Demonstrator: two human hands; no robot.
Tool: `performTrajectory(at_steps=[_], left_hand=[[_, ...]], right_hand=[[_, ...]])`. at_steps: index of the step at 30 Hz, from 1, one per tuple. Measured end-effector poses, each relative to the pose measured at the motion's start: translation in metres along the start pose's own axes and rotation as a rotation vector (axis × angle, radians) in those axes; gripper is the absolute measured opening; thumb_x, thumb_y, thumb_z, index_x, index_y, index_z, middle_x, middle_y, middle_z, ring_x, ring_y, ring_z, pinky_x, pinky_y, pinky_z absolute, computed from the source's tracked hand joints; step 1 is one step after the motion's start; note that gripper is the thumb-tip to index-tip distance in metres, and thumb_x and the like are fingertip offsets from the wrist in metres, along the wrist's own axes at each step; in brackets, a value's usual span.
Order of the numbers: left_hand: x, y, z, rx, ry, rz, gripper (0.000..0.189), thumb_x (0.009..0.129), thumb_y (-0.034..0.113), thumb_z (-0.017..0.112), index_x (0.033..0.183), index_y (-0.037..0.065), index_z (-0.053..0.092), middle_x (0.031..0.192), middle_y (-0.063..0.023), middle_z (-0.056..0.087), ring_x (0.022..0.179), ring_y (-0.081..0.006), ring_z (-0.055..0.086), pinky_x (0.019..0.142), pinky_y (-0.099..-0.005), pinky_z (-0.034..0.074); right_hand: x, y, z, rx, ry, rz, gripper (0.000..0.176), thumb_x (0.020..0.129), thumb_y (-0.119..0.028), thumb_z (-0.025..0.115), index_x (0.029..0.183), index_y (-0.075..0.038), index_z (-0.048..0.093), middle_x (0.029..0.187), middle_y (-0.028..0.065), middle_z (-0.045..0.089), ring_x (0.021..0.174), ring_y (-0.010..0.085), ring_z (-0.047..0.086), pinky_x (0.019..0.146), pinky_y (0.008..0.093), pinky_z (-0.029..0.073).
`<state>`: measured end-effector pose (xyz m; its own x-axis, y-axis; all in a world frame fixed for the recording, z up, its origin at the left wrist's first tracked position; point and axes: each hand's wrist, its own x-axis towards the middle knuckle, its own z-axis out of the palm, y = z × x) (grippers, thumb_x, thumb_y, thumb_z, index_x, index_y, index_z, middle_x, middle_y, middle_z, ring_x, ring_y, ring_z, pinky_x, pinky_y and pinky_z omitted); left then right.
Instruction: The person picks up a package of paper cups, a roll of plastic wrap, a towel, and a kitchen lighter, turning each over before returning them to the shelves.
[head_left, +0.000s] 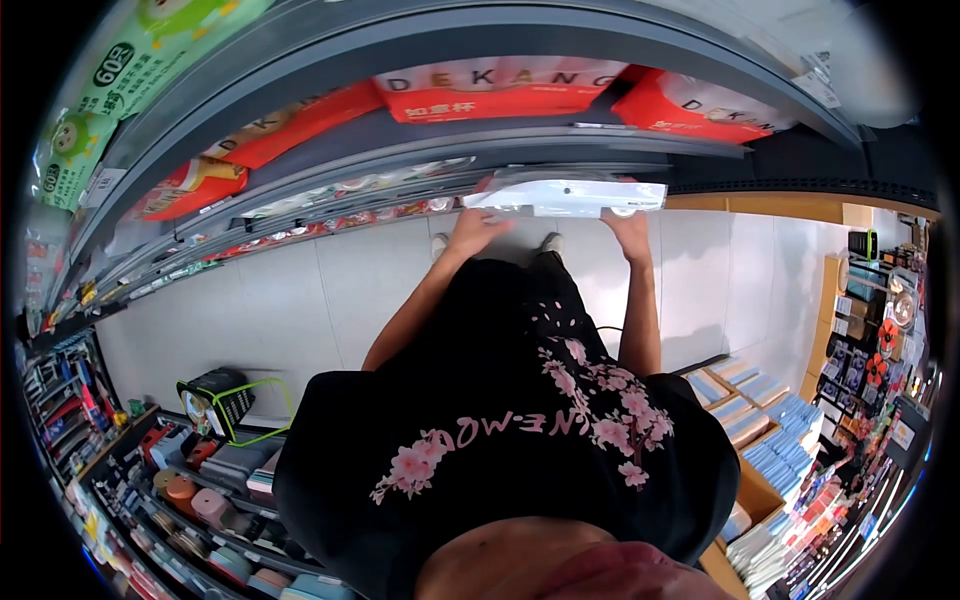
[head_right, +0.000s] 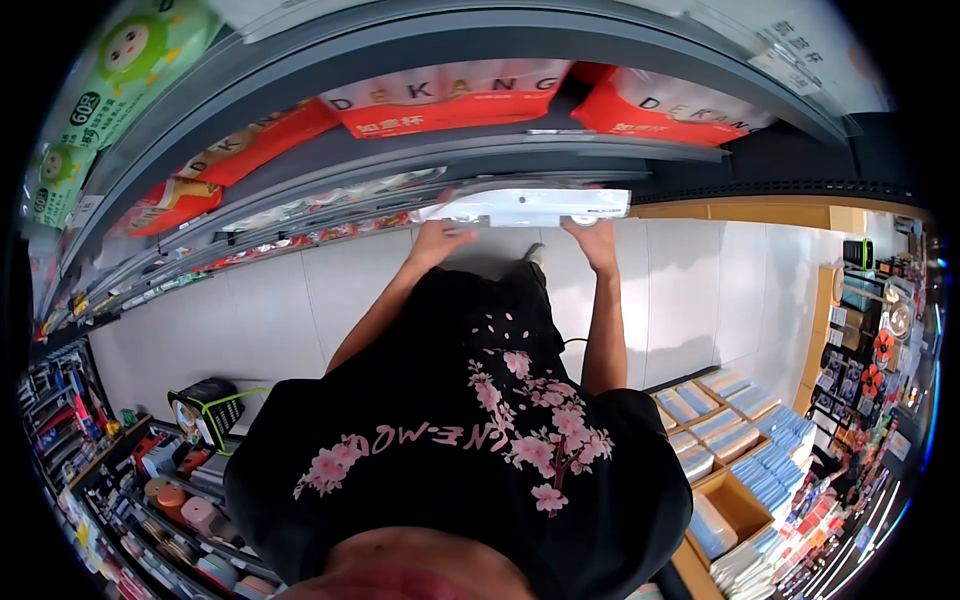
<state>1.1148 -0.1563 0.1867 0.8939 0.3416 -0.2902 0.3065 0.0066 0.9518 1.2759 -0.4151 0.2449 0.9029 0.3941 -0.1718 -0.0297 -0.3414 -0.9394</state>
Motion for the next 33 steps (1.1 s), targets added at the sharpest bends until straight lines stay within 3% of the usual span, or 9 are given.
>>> performTrajectory(at_steps=[5, 9, 13, 14, 15, 16, 20, 27, 33], left_hand=[[0.048, 0.009, 0.059, 0.008, 0.180, 0.195, 0.087, 0.075, -0.004, 0.071, 0.148, 0.010, 0.025, 0.116, -0.0133, 0.063, 0.106, -0.0195, 0.060, 0.089, -0.0304, 0.048], [0.087, -0.004, 0.098, 0.031, 0.316, 0.162, 0.065, 0.082, 0.007, 0.067, 0.140, 0.005, 0.039, 0.094, -0.0105, 0.068, 0.064, -0.0161, 0.063, 0.056, -0.0297, 0.051], [0.104, 0.024, 0.120, 0.055, 0.172, -0.134, 0.033, 0.083, 0.017, 0.070, 0.107, -0.004, 0.065, 0.110, -0.0145, 0.066, 0.098, -0.0188, 0.061, 0.088, -0.0323, 0.048], [0.112, 0.013, 0.123, 0.089, 0.195, -0.183, 0.036, 0.082, 0.013, 0.069, 0.111, -0.006, 0.060, 0.105, -0.0139, 0.066, 0.092, -0.0188, 0.063, 0.078, -0.0317, 0.051], [0.116, 0.011, 0.129, 0.123, 0.219, -0.224, 0.040, 0.082, 0.009, 0.069, 0.115, -0.008, 0.055, 0.101, -0.0132, 0.067, 0.085, -0.0188, 0.065, 0.067, -0.0312, 0.053], [0.119, 0.010, 0.138, -0.004, 0.339, -0.189, 0.056, 0.082, 0.009, 0.068, 0.129, -0.004, 0.041, 0.116, -0.0148, 0.062, 0.103, -0.0221, 0.060, 0.077, -0.0323, 0.052], [0.145, -0.006, 0.136, -0.081, 0.306, -0.090, 0.072, 0.081, 0.010, 0.067, 0.141, 0.009, 0.027, 0.126, -0.0160, 0.053, 0.101, -0.0229, 0.061, 0.077, -0.0361, 0.053], [0.160, 0.023, 0.155, 0.059, 0.265, -0.275, 0.073, 0.078, 0.010, 0.068, 0.140, -0.003, 0.030, 0.134, -0.0207, 0.047, 0.106, -0.0237, 0.060, 0.077, -0.0350, 0.056], [0.183, 0.045, 0.204, 0.129, 0.053, -0.324, 0.074, 0.074, 0.012, 0.067, 0.136, -0.014, 0.038, 0.110, -0.0188, 0.064, 0.095, -0.0216, 0.065, 0.075, -0.0314, 0.056]], right_hand=[[0.051, 0.049, -0.033, -0.121, 0.062, -0.474, 0.076, 0.069, -0.002, 0.079, 0.134, -0.001, 0.040, 0.135, 0.0126, 0.044, 0.121, 0.0212, 0.045, 0.102, 0.0336, 0.038], [0.084, 0.073, -0.055, 0.057, -0.020, -0.264, 0.077, 0.070, -0.001, 0.077, 0.135, 0.000, 0.037, 0.125, 0.0142, 0.054, 0.117, 0.0257, 0.054, 0.099, 0.0344, 0.043], [0.126, 0.091, -0.082, -0.196, -0.156, -0.106, 0.058, 0.071, -0.021, 0.080, 0.118, 0.003, 0.057, 0.109, 0.0201, 0.065, 0.100, 0.0290, 0.064, 0.086, 0.0341, 0.049], [0.133, 0.096, -0.089, -0.259, -0.149, -0.174, 0.044, 0.074, -0.032, 0.077, 0.097, 0.004, 0.068, 0.094, 0.0224, 0.070, 0.088, 0.0297, 0.068, 0.081, 0.0368, 0.051], [0.140, 0.102, -0.095, -0.259, -0.160, -0.176, 0.044, 0.074, -0.032, 0.077, 0.097, 0.004, 0.068, 0.094, 0.0224, 0.070, 0.088, 0.0297, 0.068, 0.081, 0.0368, 0.051], [0.150, 0.105, -0.099, -0.262, -0.165, -0.178, 0.050, 0.072, -0.033, 0.079, 0.103, 0.003, 0.065, 0.099, 0.0214, 0.069, 0.094, 0.0331, 0.066, 0.083, 0.0377, 0.050], [0.173, 0.103, -0.108, -0.312, -0.186, -0.191, 0.062, 0.070, -0.035, 0.080, 0.116, 0.001, 0.059, 0.115, 0.0234, 0.062, 0.110, 0.0377, 0.059, 0.094, 0.0399, 0.046], [0.205, 0.099, -0.131, -0.443, -0.203, -0.208, 0.068, 0.071, -0.043, 0.077, 0.121, -0.002, 0.058, 0.122, 0.0221, 0.060, 0.115, 0.0369, 0.056, 0.097, 0.0377, 0.043], [0.225, 0.129, -0.178, -0.296, -0.109, -0.034, 0.065, 0.069, -0.037, 0.080, 0.120, -0.003, 0.060, 0.120, 0.0189, 0.063, 0.112, 0.0321, 0.059, 0.095, 0.0342, 0.044]])
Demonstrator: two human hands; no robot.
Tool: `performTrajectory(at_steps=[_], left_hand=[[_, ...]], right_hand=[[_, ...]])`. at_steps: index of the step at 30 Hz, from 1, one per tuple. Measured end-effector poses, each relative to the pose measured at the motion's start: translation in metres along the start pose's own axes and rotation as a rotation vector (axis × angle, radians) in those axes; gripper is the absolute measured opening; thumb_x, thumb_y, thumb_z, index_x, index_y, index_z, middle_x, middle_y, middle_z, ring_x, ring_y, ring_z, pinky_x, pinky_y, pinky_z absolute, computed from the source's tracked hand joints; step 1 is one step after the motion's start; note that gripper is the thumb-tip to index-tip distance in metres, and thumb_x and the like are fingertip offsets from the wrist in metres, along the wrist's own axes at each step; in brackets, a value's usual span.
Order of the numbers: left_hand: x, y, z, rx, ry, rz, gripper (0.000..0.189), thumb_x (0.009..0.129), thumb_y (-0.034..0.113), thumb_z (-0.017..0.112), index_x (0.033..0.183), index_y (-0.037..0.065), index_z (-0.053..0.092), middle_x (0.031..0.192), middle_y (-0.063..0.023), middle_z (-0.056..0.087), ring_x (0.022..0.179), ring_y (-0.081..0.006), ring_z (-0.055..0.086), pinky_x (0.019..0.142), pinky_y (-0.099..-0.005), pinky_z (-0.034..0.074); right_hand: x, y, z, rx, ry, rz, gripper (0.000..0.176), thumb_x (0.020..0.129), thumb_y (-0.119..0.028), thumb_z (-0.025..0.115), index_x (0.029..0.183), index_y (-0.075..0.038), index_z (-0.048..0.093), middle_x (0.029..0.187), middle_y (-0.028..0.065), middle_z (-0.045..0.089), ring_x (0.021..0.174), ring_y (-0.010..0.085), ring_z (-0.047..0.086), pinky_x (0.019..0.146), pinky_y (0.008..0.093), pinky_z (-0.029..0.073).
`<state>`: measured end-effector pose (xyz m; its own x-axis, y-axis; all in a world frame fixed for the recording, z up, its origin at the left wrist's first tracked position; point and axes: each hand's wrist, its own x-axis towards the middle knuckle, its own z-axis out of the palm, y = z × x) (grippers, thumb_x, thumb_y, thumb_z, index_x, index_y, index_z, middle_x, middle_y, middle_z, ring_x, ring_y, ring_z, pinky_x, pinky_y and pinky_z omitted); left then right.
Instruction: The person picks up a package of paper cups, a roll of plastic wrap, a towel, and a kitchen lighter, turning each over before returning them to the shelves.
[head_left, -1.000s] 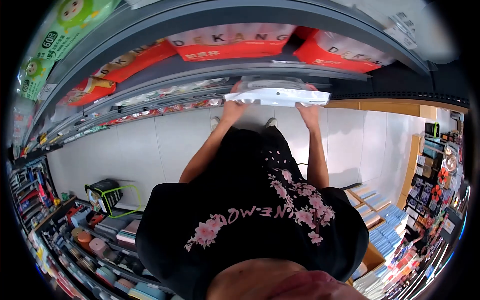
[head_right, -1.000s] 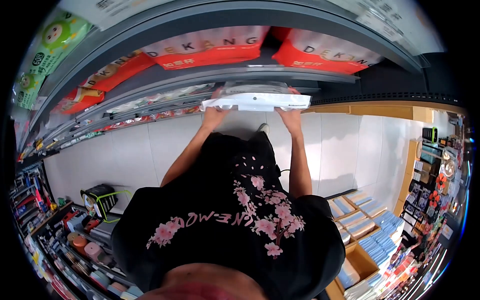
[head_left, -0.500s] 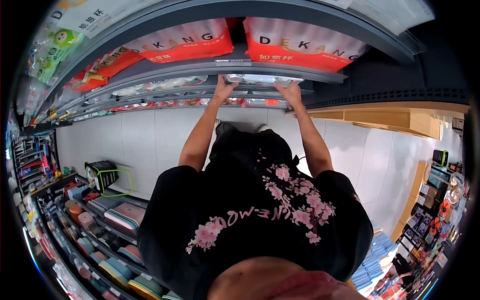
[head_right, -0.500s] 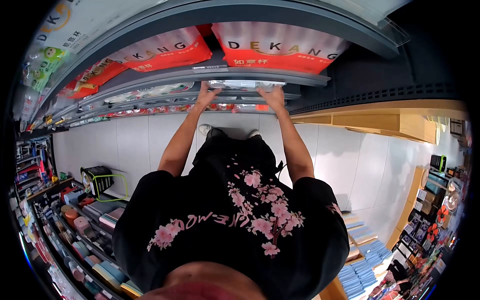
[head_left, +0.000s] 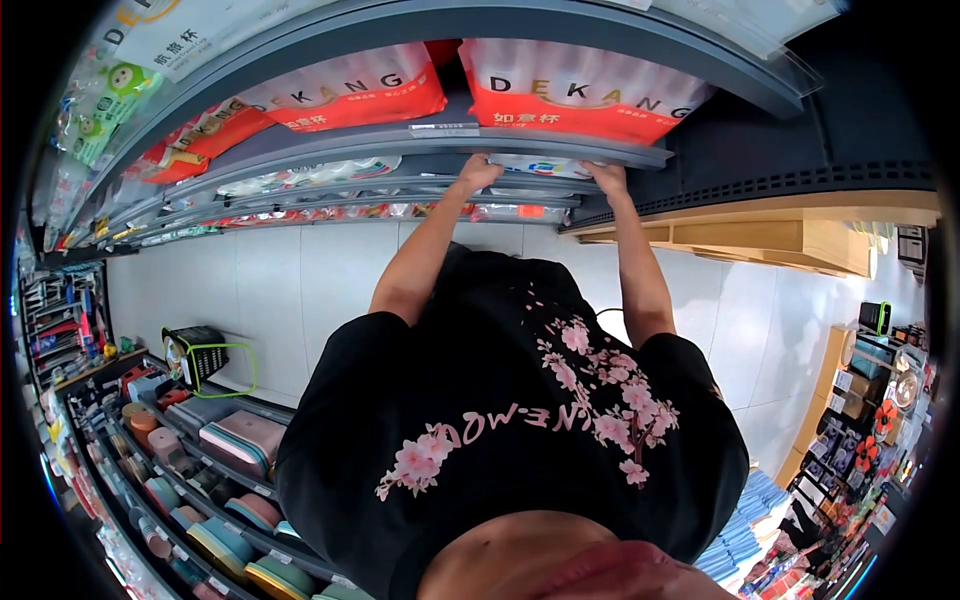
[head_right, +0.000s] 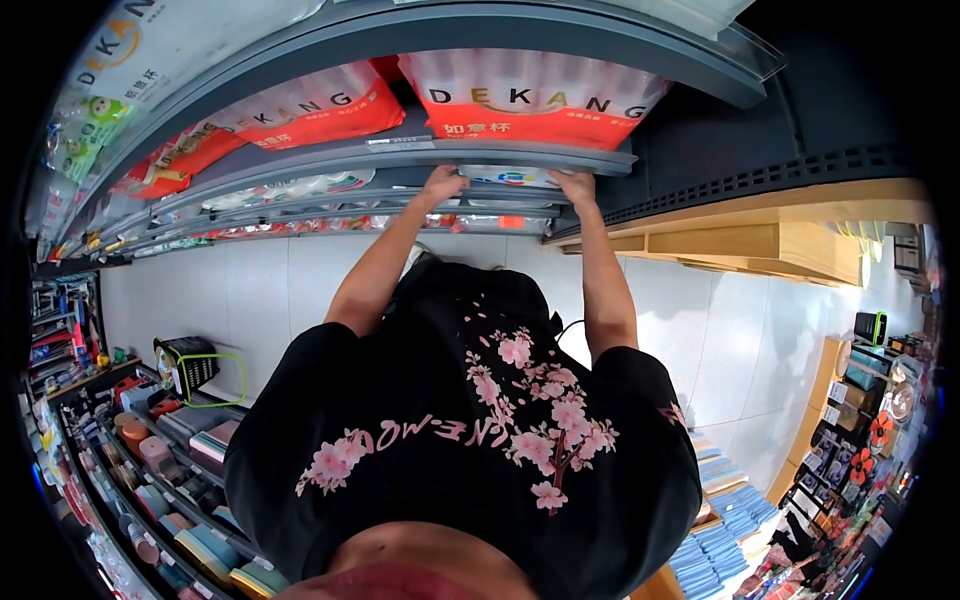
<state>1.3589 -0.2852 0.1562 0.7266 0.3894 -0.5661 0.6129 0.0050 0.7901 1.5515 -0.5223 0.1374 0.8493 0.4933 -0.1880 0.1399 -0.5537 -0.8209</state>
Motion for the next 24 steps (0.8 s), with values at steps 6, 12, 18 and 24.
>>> performTrajectory(at_steps=[6, 12, 18, 24], left_hand=[[0.019, 0.003, 0.038, -0.041, -0.007, 0.012, 0.055, 0.074, 0.014, 0.066, 0.123, -0.007, 0.054, 0.097, -0.0109, 0.065, 0.086, -0.0180, 0.063, 0.073, -0.0298, 0.054], [0.023, -0.012, 0.030, 0.035, 0.009, 0.196, 0.047, 0.074, 0.019, 0.068, 0.114, -0.003, 0.062, 0.097, -0.0181, 0.069, 0.091, -0.0267, 0.066, 0.082, -0.0359, 0.050], [-0.029, -0.037, 0.019, -0.163, 0.205, 0.139, 0.065, 0.081, 0.023, 0.072, 0.137, 0.004, 0.045, 0.132, -0.0205, 0.053, 0.118, -0.0287, 0.055, 0.090, -0.0345, 0.048], [-0.159, -0.046, -0.031, -0.353, -0.168, 0.174, 0.065, 0.088, 0.018, 0.066, 0.146, 0.013, 0.036, 0.141, -0.0102, 0.046, 0.124, -0.0224, 0.050, 0.099, -0.0331, 0.043]], right_hand=[[0.008, 0.033, -0.013, -0.015, 0.194, -0.035, 0.063, 0.069, -0.027, 0.081, 0.121, 0.000, 0.057, 0.119, 0.0210, 0.062, 0.114, 0.0335, 0.058, 0.096, 0.0361, 0.044], [-0.009, 0.039, 0.017, 0.105, 0.441, -0.044, 0.073, 0.071, -0.032, 0.079, 0.125, 0.008, 0.049, 0.123, 0.0302, 0.055, 0.120, 0.0399, 0.052, 0.099, 0.0390, 0.042], [-0.062, 0.027, 0.042, 0.064, 0.122, 0.057, 0.073, 0.084, -0.035, 0.073, 0.134, 0.008, 0.040, 0.133, 0.0233, 0.049, 0.121, 0.0314, 0.051, 0.102, 0.0355, 0.040], [-0.135, -0.092, 0.058, 0.456, -0.506, 0.146, 0.078, 0.087, -0.033, 0.070, 0.147, -0.006, 0.029, 0.147, 0.0207, 0.037, 0.135, 0.0314, 0.037, 0.106, 0.0392, 0.036]])
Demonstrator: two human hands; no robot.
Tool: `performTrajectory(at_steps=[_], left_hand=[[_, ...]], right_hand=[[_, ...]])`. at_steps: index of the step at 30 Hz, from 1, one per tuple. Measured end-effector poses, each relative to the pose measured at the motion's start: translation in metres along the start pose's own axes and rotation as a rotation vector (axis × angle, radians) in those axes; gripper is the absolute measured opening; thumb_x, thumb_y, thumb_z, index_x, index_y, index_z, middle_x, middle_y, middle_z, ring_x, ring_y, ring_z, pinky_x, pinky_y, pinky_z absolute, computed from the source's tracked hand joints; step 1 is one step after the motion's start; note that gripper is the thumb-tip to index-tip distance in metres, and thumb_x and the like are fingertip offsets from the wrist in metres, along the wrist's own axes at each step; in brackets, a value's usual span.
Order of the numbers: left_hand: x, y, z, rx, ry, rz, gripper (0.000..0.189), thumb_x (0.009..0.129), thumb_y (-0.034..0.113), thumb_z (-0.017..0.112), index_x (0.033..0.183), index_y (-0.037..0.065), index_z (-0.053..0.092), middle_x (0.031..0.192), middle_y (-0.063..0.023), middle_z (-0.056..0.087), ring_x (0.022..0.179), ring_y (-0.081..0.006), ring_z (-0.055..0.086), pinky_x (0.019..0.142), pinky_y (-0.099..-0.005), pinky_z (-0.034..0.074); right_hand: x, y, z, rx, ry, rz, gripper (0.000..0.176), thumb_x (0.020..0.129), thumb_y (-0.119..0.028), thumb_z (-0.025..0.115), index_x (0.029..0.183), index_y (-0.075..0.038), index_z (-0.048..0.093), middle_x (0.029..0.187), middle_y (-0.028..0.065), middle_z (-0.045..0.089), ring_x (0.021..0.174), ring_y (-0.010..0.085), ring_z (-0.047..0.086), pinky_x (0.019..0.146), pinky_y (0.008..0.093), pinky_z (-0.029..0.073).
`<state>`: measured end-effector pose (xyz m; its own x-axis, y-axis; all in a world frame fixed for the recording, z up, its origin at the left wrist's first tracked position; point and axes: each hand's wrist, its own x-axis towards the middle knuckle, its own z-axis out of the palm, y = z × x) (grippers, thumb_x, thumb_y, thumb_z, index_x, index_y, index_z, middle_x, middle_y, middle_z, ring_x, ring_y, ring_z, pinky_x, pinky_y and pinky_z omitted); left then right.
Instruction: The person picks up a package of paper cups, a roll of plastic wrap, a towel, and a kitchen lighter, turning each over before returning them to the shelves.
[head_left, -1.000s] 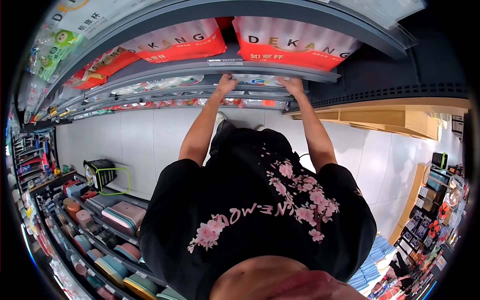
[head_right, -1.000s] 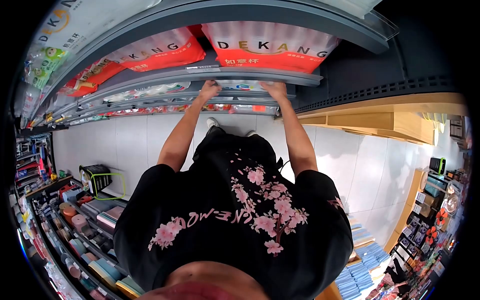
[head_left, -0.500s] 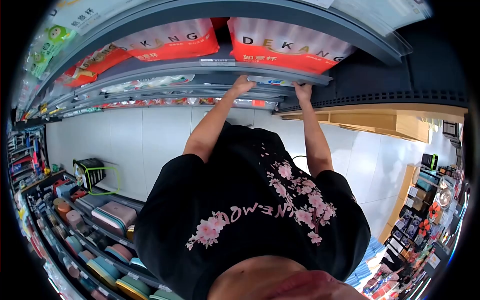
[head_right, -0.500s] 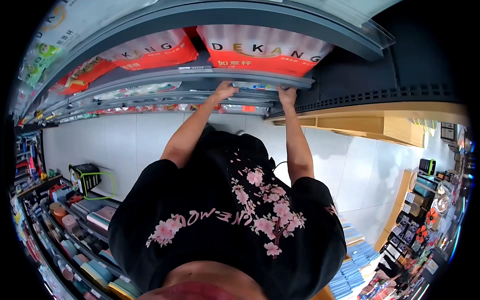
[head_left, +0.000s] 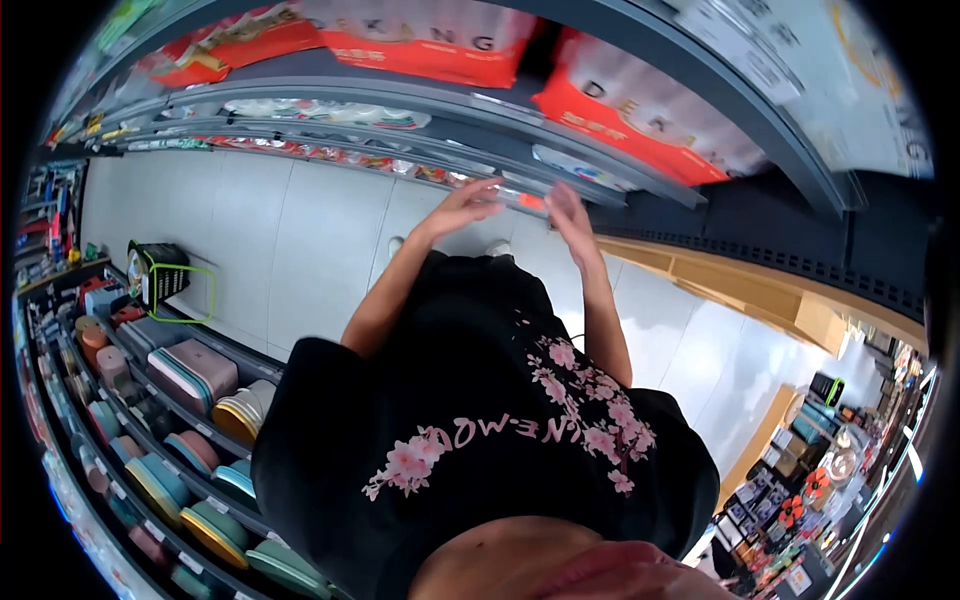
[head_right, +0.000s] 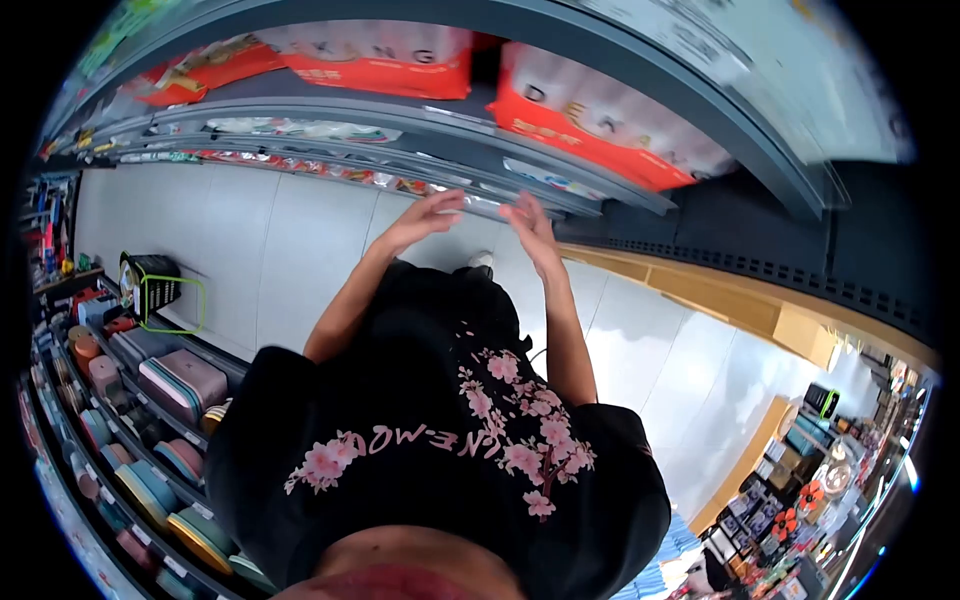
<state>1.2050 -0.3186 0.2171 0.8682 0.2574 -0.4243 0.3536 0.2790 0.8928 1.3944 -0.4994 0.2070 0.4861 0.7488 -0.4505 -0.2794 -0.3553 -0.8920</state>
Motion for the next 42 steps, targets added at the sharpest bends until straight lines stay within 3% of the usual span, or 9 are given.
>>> performTrajectory(at_steps=[1, 6, 10, 16, 21, 29, 32, 35, 42], left_hand=[[-0.014, -0.003, -0.009, -0.058, 0.008, 0.075, 0.066, 0.088, 0.018, 0.067, 0.146, 0.012, 0.036, 0.143, -0.0101, 0.045, 0.127, -0.0227, 0.048, 0.102, -0.0347, 0.042], [-0.115, 0.016, -0.074, -0.227, 0.094, 0.270, 0.090, 0.081, 0.012, 0.075, 0.152, 0.014, 0.020, 0.156, -0.0098, 0.025, 0.140, -0.0305, 0.030, 0.109, -0.0411, 0.034], [-0.210, 0.021, -0.134, -0.290, 0.188, 0.319, 0.104, 0.077, 0.012, 0.078, 0.154, 0.020, 0.009, 0.160, -0.0073, 0.012, 0.143, -0.0333, 0.022, 0.110, -0.0456, 0.032], [-0.326, -0.010, -0.223, -0.354, 0.352, 0.405, 0.116, 0.072, 0.014, 0.083, 0.154, 0.023, 0.002, 0.160, -0.0108, 0.003, 0.145, -0.0353, 0.014, 0.111, -0.0506, 0.028], [-0.403, -0.024, -0.268, -0.338, 0.362, 0.429, 0.133, 0.059, 0.023, 0.091, 0.154, 0.023, -0.002, 0.161, -0.0110, -0.001, 0.147, -0.0339, 0.009, 0.113, -0.0534, 0.022], [-0.461, -0.036, -0.309, -0.365, 0.401, 0.533, 0.137, 0.057, 0.028, 0.093, 0.154, 0.021, -0.004, 0.161, -0.0104, -0.004, 0.147, -0.0325, 0.007, 0.113, -0.0537, 0.023], [-0.475, -0.054, -0.323, -0.413, 0.468, 0.563, 0.137, 0.057, 0.025, 0.092, 0.154, 0.020, -0.005, 0.161, -0.0103, -0.005, 0.147, -0.0326, 0.006, 0.113, -0.0528, 0.023], [-0.497, -0.072, -0.340, -0.438, 0.566, 0.546, 0.134, 0.060, 0.021, 0.090, 0.154, 0.020, -0.004, 0.160, -0.0116, -0.003, 0.147, -0.0324, 0.009, 0.113, -0.0504, 0.026], [-0.567, -0.099, -0.409, -0.522, 0.824, 0.504, 0.128, 0.063, 0.017, 0.088, 0.154, 0.020, -0.003, 0.160, -0.0103, -0.002, 0.147, -0.0313, 0.010, 0.113, -0.0483, 0.027]], right_hand=[[-0.001, -0.010, 0.017, -0.011, -0.022, -0.015, 0.078, 0.087, -0.033, 0.070, 0.147, -0.006, 0.029, 0.147, 0.0207, 0.037, 0.135, 0.0314, 0.037, 0.106, 0.0392, 0.036], [-0.001, -0.069, 0.146, -0.046, -0.684, -0.103, 0.096, 0.084, -0.019, 0.074, 0.154, -0.018, 0.009, 0.157, 0.0148, 0.015, 0.143, 0.0287, 0.023, 0.113, 0.0436, 0.026], [-0.001, -0.106, 0.282, -0.209, -0.934, -0.167, 0.102, 0.080, -0.014, 0.076, 0.154, -0.019, 0.006, 0.159, 0.0113, 0.009, 0.145, 0.0308, 0.018, 0.114, 0.0513, 0.022], [-0.025, -0.120, 0.450, -0.304, -1.075, -0.106, 0.117, 0.073, -0.022, 0.083, 0.154, -0.017, 0.000, 0.160, 0.0093, -0.002, 0.146, 0.0326, 0.010, 0.115, 0.0494, 0.019], [-0.051, -0.113, 0.534, -0.355, -1.171, -0.197, 0.124, 0.071, -0.026, 0.085, 0.153, -0.014, -0.006, 0.159, 0.0119, -0.007, 0.146, 0.0341, 0.004, 0.115, 0.0505, 0.020], [-0.072, -0.127, 0.614, -0.381, -1.232, -0.148, 0.127, 0.069, -0.023, 0.087, 0.153, -0.014, -0.008, 0.159, 0.0112, -0.009, 0.147, 0.0323, 0.005, 0.115, 0.0485, 0.024], [-0.067, -0.123, 0.644, -0.414, -1.318, -0.141, 0.126, 0.070, -0.030, 0.086, 0.153, -0.013, -0.007, 0.158, 0.0193, -0.004, 0.145, 0.0398, 0.009, 0.114, 0.0494, 0.023], [-0.064, -0.121, 0.687, -0.407, -1.414, 0.019, 0.122, 0.071, -0.012, 0.083, 0.153, -0.015, -0.007, 0.159, 0.0082, -0.007, 0.147, 0.0306, 0.006, 0.115, 0.0470, 0.025], [-0.036, -0.086, 0.822, -0.368, -1.590, 0.117, 0.127, 0.066, -0.017, 0.086, 0.153, -0.015, -0.006, 0.160, 0.0080, -0.006, 0.147, 0.0294, 0.007, 0.114, 0.0472, 0.027]])
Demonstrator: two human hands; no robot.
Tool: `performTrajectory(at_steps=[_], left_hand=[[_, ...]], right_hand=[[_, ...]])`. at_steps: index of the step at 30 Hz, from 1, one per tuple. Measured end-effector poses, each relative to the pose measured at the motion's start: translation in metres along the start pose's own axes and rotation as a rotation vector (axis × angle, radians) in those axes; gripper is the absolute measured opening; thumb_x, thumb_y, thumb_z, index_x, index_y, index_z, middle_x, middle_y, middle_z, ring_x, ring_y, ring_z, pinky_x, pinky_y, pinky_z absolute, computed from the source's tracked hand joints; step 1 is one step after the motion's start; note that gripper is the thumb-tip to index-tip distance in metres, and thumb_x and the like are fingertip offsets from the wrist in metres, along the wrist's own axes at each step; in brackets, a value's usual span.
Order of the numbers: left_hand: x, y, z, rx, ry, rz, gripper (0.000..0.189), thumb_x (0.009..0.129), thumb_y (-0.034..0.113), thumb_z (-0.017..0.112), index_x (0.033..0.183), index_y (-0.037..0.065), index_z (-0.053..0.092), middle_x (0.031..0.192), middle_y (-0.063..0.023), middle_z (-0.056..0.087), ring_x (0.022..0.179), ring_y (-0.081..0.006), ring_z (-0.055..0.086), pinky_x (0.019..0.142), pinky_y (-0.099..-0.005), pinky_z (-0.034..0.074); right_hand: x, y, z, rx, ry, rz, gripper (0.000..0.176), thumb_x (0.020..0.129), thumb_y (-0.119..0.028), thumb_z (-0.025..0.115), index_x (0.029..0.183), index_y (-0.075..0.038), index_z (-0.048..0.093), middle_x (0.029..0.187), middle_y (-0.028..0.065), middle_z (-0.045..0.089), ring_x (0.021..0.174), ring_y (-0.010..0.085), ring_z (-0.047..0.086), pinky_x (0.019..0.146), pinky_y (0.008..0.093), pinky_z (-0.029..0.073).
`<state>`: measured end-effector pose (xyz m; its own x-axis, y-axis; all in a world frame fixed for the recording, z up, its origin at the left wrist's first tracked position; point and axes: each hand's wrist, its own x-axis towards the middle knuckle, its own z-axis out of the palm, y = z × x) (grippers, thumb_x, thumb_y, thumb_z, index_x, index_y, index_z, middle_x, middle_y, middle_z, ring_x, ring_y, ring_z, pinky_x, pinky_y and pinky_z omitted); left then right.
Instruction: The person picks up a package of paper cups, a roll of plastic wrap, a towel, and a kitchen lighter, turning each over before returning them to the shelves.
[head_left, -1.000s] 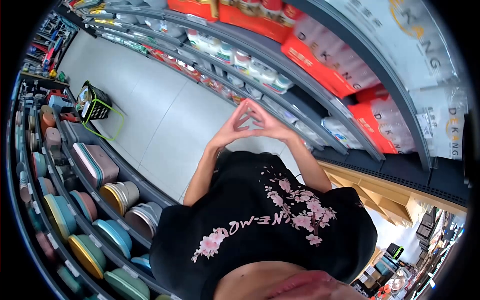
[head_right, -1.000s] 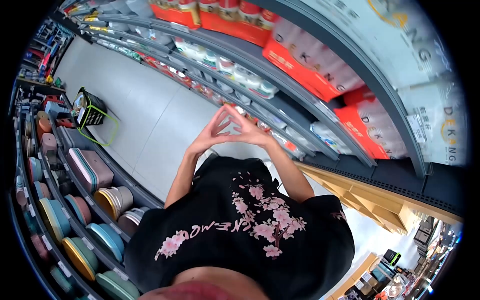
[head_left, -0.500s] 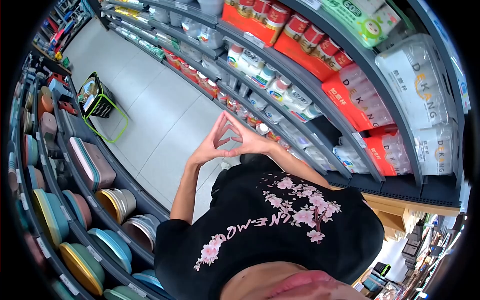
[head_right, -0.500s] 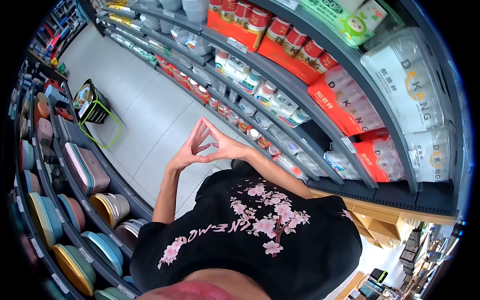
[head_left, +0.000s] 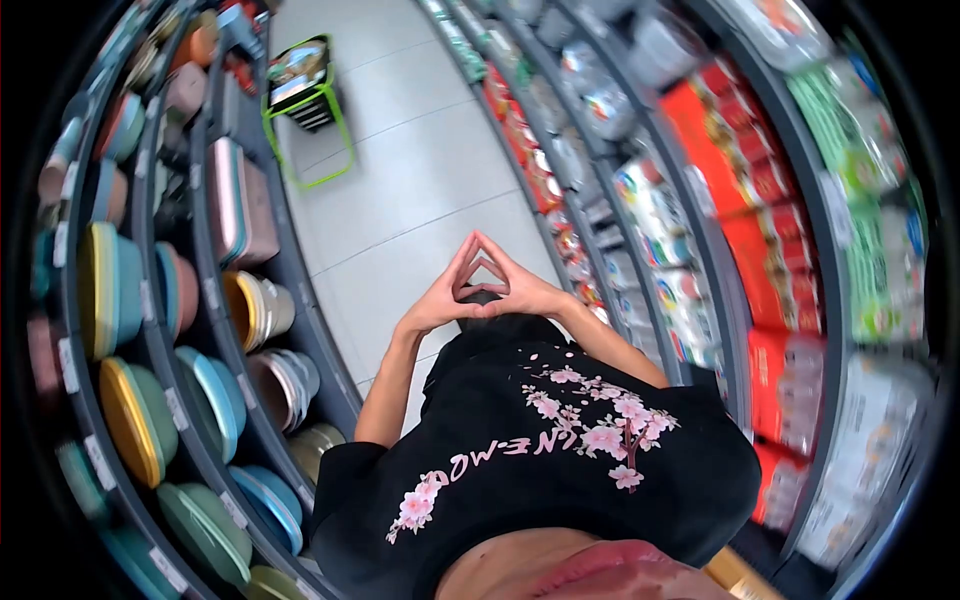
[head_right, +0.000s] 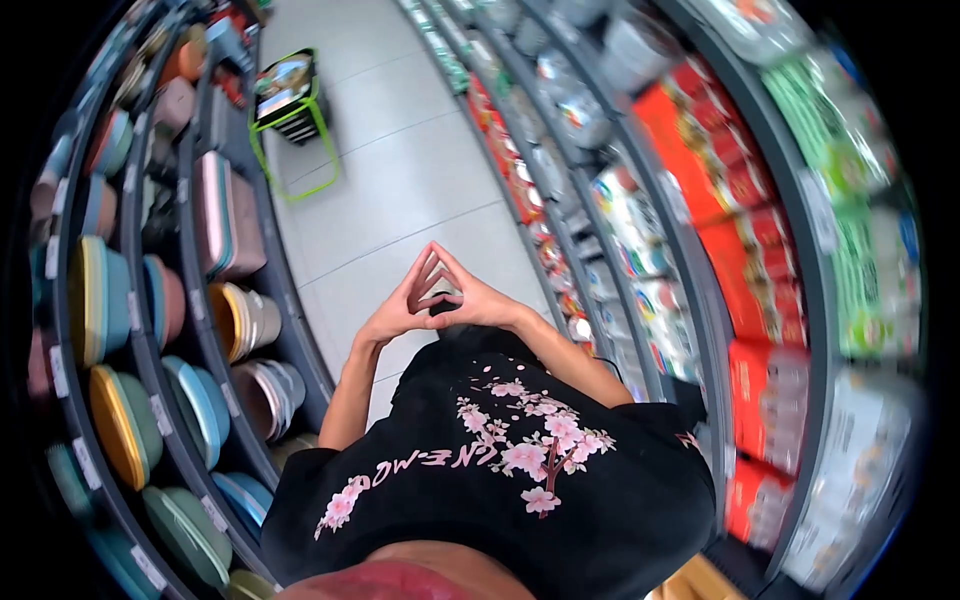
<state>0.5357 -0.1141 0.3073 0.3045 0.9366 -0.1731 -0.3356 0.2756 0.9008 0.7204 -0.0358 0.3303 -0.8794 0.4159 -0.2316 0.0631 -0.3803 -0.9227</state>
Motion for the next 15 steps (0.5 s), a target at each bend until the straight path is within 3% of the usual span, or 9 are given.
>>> performTrajectory(at_steps=[4, 5, 9, 15], left_hand=[[0.007, 0.049, -0.060, -0.021, 0.143, 0.051, 0.130, 0.061, 0.018, 0.089, 0.154, 0.019, -0.002, 0.161, -0.0091, -0.003, 0.147, -0.0299, 0.006, 0.114, -0.0481, 0.025], [0.010, 0.059, -0.076, -0.020, 0.182, 0.074, 0.130, 0.061, 0.018, 0.089, 0.154, 0.018, -0.002, 0.161, -0.0096, -0.003, 0.148, -0.0289, 0.004, 0.114, -0.0485, 0.024], [0.022, 0.118, -0.124, 0.039, 0.283, 0.094, 0.131, 0.060, 0.018, 0.089, 0.154, 0.015, -0.003, 0.160, -0.0104, -0.003, 0.148, -0.0285, 0.002, 0.115, -0.0489, 0.023], [0.037, 0.152, -0.191, 0.024, 0.425, 0.157, 0.134, 0.058, 0.023, 0.090, 0.154, 0.015, -0.003, 0.160, -0.0111, -0.004, 0.148, -0.0286, 0.001, 0.115, -0.0497, 0.021]], right_hand=[[0.095, -0.035, -0.008, -0.004, -0.130, 0.022, 0.131, 0.063, -0.025, 0.089, 0.153, -0.015, -0.005, 0.160, 0.0086, -0.006, 0.147, 0.0290, 0.006, 0.114, 0.0482, 0.025], [0.119, -0.037, -0.012, -0.023, -0.168, -0.024, 0.129, 0.065, -0.026, 0.089, 0.154, -0.017, -0.004, 0.159, 0.0125, -0.005, 0.145, 0.0385, 0.004, 0.114, 0.0497, 0.024], [0.199, -0.082, -0.014, -0.030, -0.260, 0.001, 0.130, 0.063, -0.027, 0.090, 0.154, -0.018, -0.003, 0.159, 0.0116, -0.003, 0.146, 0.0348, 0.004, 0.114, 0.0502, 0.024], [0.298, -0.115, -0.020, -0.061, -0.425, 0.019, 0.132, 0.062, -0.024, 0.090, 0.154, -0.018, -0.005, 0.160, 0.0081, -0.006, 0.147, 0.0295, 0.002, 0.115, 0.0510, 0.022]])
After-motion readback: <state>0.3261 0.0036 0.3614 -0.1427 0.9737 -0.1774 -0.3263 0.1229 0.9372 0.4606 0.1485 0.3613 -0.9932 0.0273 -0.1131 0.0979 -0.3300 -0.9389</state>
